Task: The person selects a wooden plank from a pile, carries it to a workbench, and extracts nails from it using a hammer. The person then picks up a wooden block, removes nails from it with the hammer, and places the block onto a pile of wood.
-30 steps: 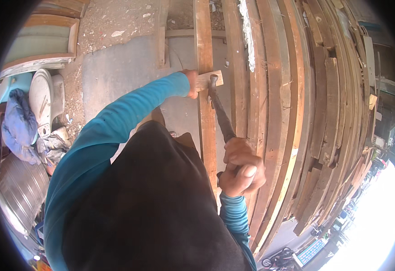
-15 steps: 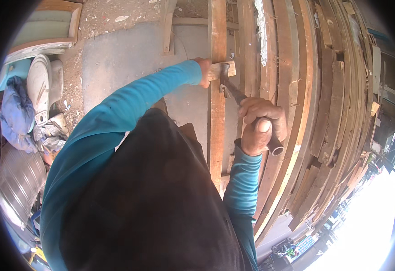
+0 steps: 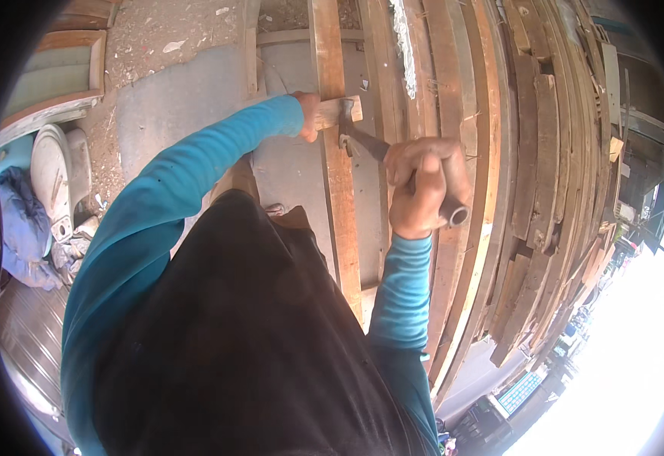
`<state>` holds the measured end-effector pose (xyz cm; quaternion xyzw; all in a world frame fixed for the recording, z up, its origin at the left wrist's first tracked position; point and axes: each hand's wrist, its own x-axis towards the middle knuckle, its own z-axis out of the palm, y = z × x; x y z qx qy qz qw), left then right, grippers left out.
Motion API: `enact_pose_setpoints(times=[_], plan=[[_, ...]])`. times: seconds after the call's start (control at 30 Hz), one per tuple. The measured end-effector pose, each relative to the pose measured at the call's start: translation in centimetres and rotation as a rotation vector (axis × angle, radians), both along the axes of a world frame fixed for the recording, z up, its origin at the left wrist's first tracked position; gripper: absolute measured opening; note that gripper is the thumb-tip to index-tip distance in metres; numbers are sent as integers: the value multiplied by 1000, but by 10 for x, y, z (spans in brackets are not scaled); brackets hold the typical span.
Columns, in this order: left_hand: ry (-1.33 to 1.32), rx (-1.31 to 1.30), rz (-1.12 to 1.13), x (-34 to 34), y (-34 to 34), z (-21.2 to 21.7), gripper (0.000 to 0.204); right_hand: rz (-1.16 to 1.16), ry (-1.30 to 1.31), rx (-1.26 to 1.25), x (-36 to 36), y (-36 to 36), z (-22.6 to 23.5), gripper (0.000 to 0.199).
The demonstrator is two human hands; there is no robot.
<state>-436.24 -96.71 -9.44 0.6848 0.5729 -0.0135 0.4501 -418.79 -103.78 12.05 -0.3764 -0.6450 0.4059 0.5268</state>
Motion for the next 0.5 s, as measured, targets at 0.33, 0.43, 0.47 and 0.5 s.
enact_pose_setpoints(times=[0.33, 0.43, 0.47, 0.5], plan=[[-8, -74, 88, -3, 19, 16, 55, 67, 77, -160, -2, 57, 17, 24], [83, -3, 31, 7, -15, -30, 64, 5, -115, -50, 8, -9, -38, 34], [46, -120, -69, 6, -15, -40, 76, -31, -103, -55, 20, -37, -60, 35], [64, -90, -111, 20, -33, -67, 82, -89, -45, -111, 36, -67, -82, 39]])
